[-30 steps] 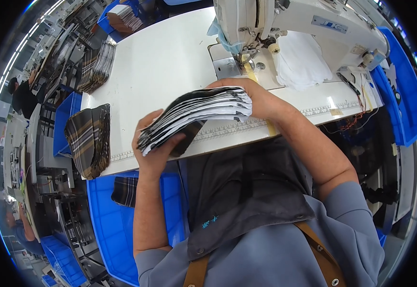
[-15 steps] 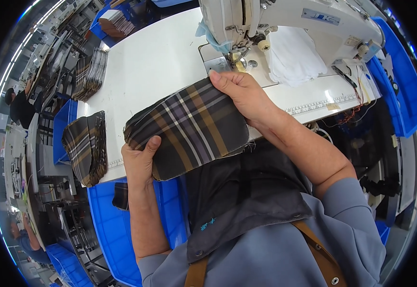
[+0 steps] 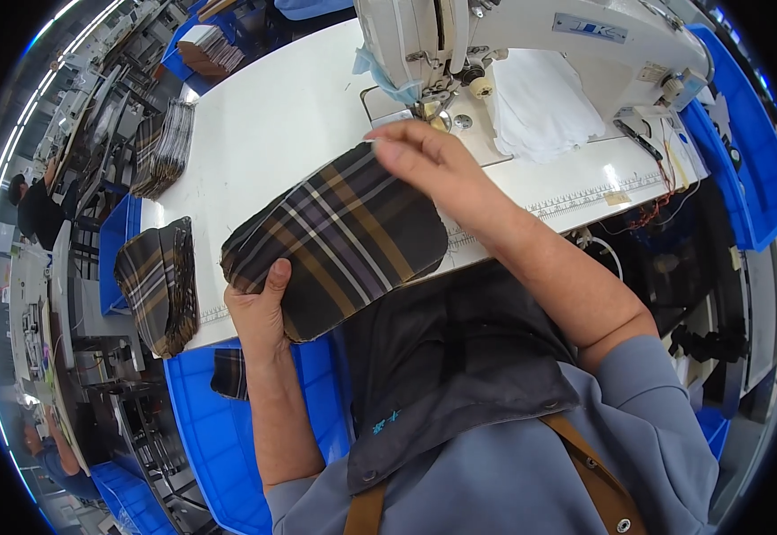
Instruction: Sewing and inspecting plaid fabric panels at a workshop sewing station.
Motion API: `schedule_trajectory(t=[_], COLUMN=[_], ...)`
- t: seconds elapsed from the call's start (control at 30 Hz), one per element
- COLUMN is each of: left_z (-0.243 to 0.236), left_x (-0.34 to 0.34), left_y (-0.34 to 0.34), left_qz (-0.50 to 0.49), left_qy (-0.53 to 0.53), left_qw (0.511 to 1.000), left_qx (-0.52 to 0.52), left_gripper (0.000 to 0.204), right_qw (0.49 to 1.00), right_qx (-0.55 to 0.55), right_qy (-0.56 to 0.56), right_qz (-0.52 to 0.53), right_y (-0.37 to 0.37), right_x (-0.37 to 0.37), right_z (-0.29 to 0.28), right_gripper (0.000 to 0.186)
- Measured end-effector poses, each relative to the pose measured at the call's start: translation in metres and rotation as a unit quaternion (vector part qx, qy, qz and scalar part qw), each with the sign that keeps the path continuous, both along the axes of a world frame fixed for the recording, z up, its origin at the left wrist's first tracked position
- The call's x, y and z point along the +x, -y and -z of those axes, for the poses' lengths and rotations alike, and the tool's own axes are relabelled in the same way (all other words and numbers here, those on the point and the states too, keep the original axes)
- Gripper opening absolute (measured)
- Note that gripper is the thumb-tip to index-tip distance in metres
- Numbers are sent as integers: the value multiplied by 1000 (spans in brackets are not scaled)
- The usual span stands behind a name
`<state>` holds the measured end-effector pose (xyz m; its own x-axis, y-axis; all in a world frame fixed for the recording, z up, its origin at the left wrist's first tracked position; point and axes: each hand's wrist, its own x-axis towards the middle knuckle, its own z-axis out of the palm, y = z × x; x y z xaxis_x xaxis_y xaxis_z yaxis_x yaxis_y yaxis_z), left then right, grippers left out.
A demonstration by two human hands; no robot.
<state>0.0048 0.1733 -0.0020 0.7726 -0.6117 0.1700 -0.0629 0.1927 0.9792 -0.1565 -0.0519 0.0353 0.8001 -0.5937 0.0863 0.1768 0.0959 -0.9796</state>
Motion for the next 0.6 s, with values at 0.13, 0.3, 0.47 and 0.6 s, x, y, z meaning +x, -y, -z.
schedule_trajectory(t=[0.13, 0.3, 0.47, 0.6], left_z=[0, -19, -13, -13], left_x=[-3, 4, 4, -2], left_y=[5, 13, 20, 21], left_qz=[-23, 3, 4, -7], left_qy=[-5, -79, -82, -117], left_qw=[1000, 996, 995, 989], left_qx=[12, -33, -62, -87], left_gripper=[44, 40, 42, 47], right_qw=[991, 982, 988, 991], right_qx=[-119, -158, -84, -48], right_qy=[-17, 24, 79, 72], right_qz=[56, 98, 107, 99], right_y=[-1, -2, 1, 4], right_x=[14, 16, 15, 14], right_z=[14, 23, 21, 25], right_gripper=[34, 35, 36, 37])
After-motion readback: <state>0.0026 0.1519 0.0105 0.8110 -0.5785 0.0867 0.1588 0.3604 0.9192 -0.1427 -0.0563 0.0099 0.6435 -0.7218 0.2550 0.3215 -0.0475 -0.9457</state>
